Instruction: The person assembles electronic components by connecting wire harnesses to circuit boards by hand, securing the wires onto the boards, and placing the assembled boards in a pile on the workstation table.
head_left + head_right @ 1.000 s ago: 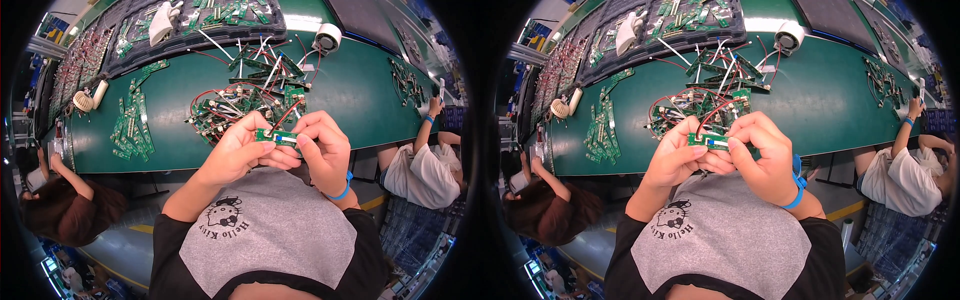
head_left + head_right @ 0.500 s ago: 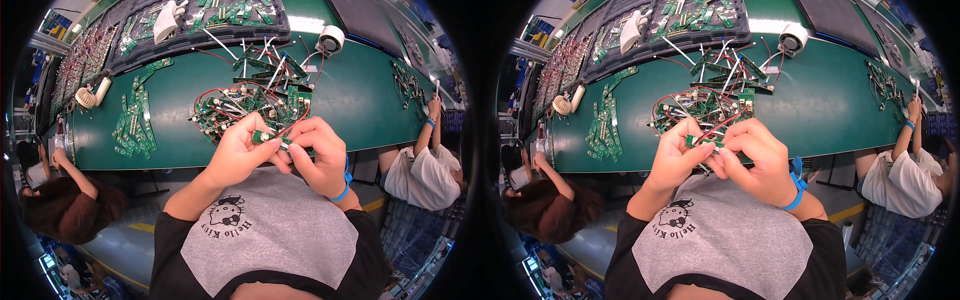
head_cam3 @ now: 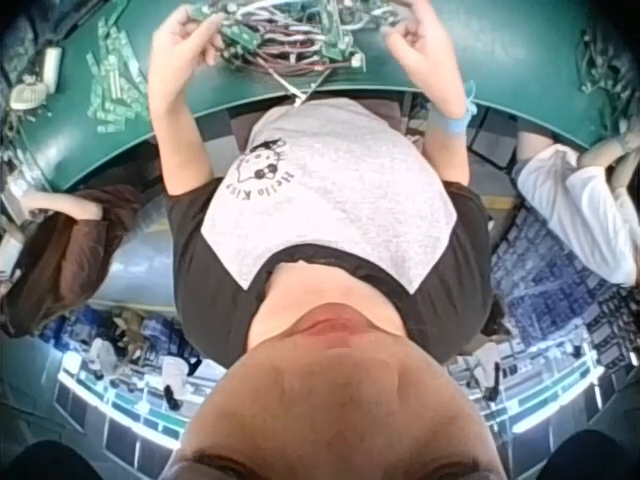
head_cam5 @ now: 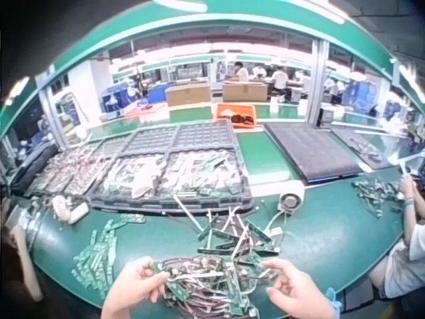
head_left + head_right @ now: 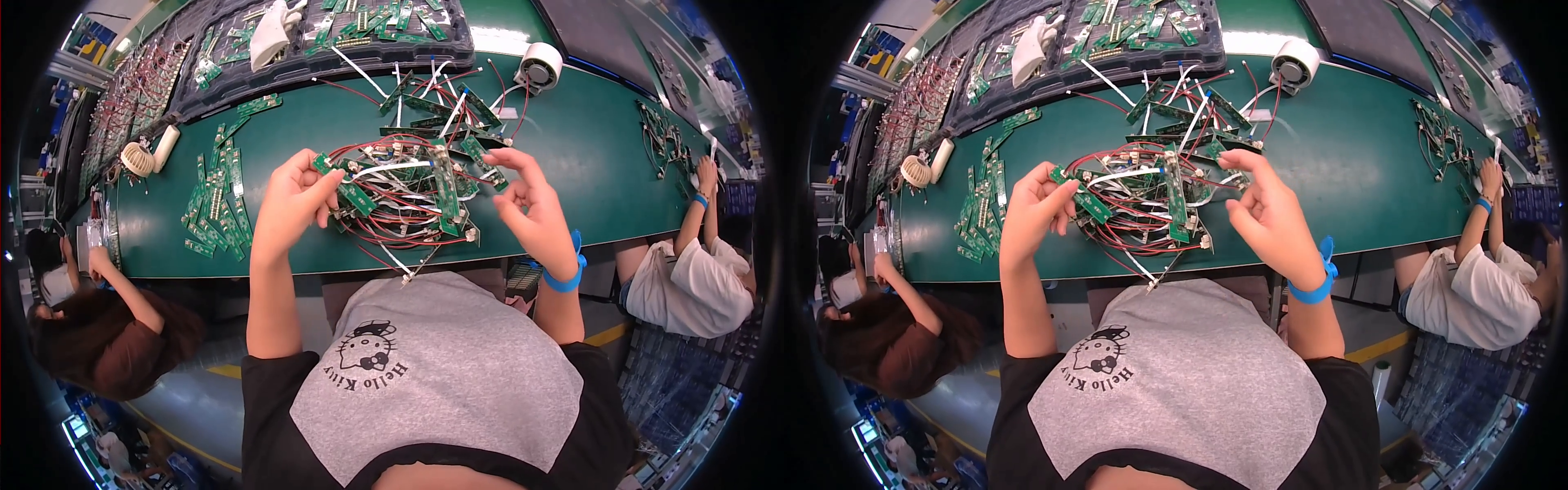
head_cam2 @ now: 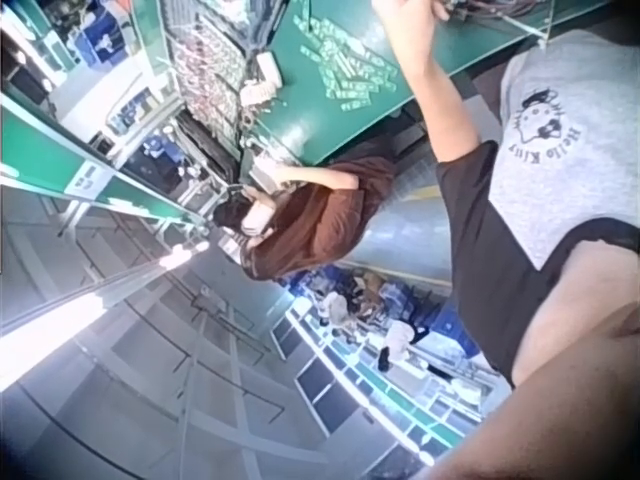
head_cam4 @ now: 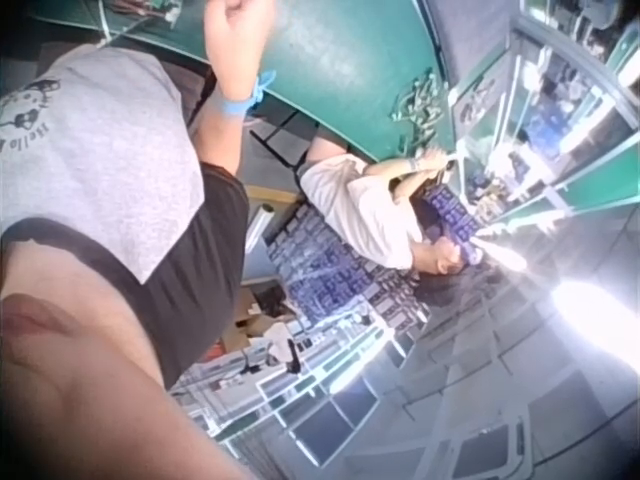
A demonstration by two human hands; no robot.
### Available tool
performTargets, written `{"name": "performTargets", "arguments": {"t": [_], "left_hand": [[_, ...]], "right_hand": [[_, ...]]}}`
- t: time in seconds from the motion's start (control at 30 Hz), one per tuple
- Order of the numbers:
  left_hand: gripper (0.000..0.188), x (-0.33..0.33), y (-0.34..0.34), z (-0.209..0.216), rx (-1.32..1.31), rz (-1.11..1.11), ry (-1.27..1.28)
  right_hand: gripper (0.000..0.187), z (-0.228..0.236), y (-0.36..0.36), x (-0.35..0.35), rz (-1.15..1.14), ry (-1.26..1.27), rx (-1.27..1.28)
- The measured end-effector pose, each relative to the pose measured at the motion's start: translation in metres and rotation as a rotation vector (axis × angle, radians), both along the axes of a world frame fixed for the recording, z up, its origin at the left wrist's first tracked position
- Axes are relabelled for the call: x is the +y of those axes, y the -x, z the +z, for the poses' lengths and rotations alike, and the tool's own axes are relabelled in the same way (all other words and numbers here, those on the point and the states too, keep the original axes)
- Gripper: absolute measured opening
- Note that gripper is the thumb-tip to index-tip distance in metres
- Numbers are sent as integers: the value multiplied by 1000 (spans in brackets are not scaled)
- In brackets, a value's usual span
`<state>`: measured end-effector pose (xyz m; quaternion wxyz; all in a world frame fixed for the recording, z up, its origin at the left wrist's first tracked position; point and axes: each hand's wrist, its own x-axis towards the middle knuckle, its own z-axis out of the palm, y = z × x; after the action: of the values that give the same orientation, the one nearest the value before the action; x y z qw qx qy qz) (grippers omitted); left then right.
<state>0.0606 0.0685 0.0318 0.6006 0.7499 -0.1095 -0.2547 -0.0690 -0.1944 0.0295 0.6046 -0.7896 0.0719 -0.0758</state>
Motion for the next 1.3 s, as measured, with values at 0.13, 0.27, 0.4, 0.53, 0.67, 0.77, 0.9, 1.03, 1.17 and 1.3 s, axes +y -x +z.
{"name": "performTargets", "arguments": {"t": [0.13,0.27,0.4,0.53,0.67,0.77,0.9,1.03,1.17,1.3], "left_hand": [[19,5,-6,-2,29,-25,-37],[19,9,-7,-1,34,-8,2],[16,7,-3,-1,36,0,-31],[16,8,-3,-8,27,-7,-38],[16,8,-4,-11,39,-13,-35],[15,8,-4,-13,35,-13,-48],[16,4,0,-12,-23,69,-9],[12,2,1,-3,-23,68,-21],[28,-27,10,10,-920,11,-166],[34,-35,6,1,-926,-303,-233]], "right_hand": [[40,-15,-15,1,113,119,-7],[32,-17,-23,-3,135,234,-21],[26,-19,-21,-6,86,292,-61],[20,-8,-16,-21,44,376,-57],[9,-1,-14,-36,-9,494,-30],[8,2,-12,-47,-25,526,39],[8,-1,-11,-60,-2,402,139],[7,-5,-6,-72,-37,321,132],[12,-9,-2,-85,-88,189,73],[18,-7,-11,-90,-443,151,-177]]}}
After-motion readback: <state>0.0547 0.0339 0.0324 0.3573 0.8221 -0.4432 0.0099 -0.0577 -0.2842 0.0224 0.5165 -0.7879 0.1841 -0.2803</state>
